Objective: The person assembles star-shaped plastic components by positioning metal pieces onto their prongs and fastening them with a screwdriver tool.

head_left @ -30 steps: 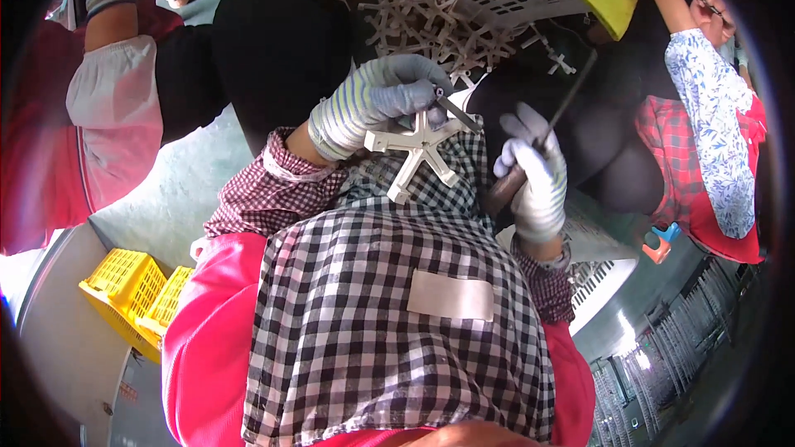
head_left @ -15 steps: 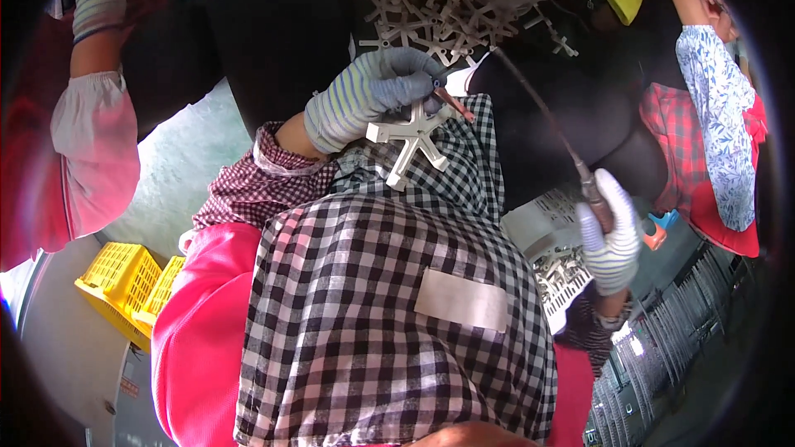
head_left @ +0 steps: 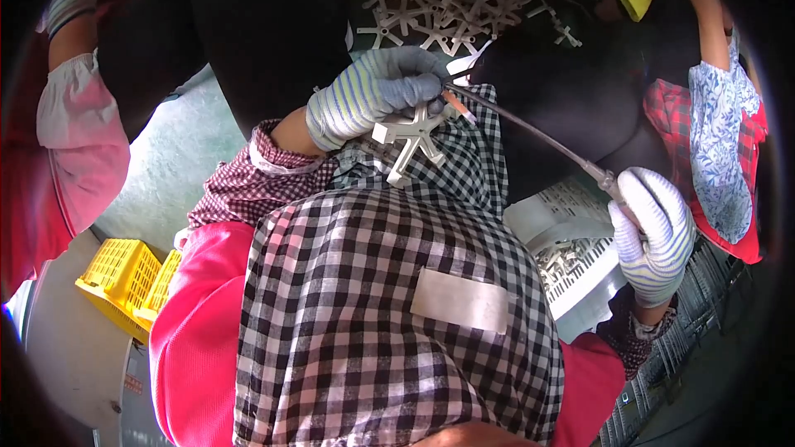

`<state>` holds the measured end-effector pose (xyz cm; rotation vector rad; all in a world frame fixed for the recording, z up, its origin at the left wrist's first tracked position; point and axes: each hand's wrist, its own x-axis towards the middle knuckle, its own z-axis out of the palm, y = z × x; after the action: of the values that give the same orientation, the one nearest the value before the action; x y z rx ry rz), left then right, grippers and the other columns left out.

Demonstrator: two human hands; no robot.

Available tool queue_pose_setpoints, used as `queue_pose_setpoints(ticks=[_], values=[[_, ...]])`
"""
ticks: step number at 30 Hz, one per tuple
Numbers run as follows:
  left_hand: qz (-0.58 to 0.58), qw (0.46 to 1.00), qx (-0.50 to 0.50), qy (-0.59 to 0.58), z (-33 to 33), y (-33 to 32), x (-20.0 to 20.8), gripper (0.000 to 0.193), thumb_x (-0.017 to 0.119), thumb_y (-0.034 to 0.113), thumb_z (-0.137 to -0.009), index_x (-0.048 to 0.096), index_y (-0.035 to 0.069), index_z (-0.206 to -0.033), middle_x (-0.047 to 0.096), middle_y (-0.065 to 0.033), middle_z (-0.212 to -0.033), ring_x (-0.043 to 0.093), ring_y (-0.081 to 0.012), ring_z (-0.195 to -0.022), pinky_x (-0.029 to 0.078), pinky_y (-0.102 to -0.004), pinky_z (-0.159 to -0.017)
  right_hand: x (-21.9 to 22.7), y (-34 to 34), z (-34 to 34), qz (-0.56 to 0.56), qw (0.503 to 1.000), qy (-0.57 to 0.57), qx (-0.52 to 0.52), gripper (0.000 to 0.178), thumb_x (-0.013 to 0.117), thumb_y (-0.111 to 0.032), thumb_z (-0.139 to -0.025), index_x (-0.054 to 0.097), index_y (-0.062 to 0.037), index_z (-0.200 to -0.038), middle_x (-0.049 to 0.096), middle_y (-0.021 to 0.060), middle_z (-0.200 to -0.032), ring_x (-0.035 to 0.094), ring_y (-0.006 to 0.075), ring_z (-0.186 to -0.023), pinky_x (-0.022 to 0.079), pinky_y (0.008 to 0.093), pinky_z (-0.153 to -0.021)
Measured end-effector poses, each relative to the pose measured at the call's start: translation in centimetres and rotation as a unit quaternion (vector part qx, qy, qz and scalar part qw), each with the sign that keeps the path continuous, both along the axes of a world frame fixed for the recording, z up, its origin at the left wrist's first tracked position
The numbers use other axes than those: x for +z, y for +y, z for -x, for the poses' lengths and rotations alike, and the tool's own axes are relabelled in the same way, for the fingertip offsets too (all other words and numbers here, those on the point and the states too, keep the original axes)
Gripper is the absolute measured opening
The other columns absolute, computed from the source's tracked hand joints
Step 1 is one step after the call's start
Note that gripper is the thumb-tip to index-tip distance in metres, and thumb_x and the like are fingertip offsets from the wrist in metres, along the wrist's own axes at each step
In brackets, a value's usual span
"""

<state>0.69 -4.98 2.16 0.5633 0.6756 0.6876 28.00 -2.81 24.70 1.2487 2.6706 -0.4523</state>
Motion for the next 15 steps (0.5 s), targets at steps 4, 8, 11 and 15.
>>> queue_pose_setpoints(ticks=[4, 8, 11, 15], values=[[-0.023, 1.000, -0.001, -0.001, -1.4, -0.7, -1.0, 0.020, 0.059, 0.019, -0.088, 0.060, 0.003, -0.100, 0.063, -0.0010, -0.075, 0.055, -0.0034, -0.062, 0.043, -0.0148, -0.054, -1.2, -1.0, -1.2, -0.038, 0.999, 0.011, 0.000, 0.028, 0.068, -0.009, -0.072, 0.066, -0.0062, -0.100, 0.062, 0.0107, -0.095, 0.061, 0.0277, -0.078, 0.048, 0.0358, -0.068], [-0.021, 1.000, 0.011, -0.016, -1.6, -0.7, -0.4, 0.020, 0.058, 0.019, -0.088, 0.060, 0.004, -0.100, 0.063, -0.0010, -0.075, 0.055, -0.0033, -0.061, 0.044, -0.0148, -0.054, -0.9, -1.0, -1.7, -0.018, 1.000, 0.016, -0.003, 0.030, 0.068, -0.005, -0.072, 0.065, -0.0040, -0.102, 0.061, 0.0123, -0.098, 0.061, 0.0280, -0.083, 0.048, 0.0352, -0.073], [-0.046, 0.998, 0.026, -0.025, -1.7, -0.7, -0.6, 0.020, 0.058, 0.019, -0.088, 0.060, 0.003, -0.100, 0.063, -0.0013, -0.076, 0.056, -0.0035, -0.061, 0.044, -0.0148, -0.054, -0.7, -1.1, -1.8, 0.005, 1.000, 0.006, -0.010, 0.032, 0.068, -0.001, -0.073, 0.063, -0.0023, -0.104, 0.061, 0.0136, -0.101, 0.061, 0.0284, -0.088, 0.048, 0.0346, -0.078], [-0.025, 0.999, 0.027, -0.033, -1.6, -0.9, -0.7, 0.020, 0.058, 0.018, -0.088, 0.060, 0.003, -0.100, 0.063, -0.0022, -0.078, 0.057, -0.0050, -0.065, 0.045, -0.0159, -0.057, -1.4, -0.9, -1.7, -0.034, 0.999, 0.020, 0.002, 0.029, 0.069, -0.008, -0.071, 0.067, -0.0064, -0.101, 0.061, 0.0108, -0.096, 0.060, 0.0276, -0.076, 0.047, 0.0360, -0.066]])
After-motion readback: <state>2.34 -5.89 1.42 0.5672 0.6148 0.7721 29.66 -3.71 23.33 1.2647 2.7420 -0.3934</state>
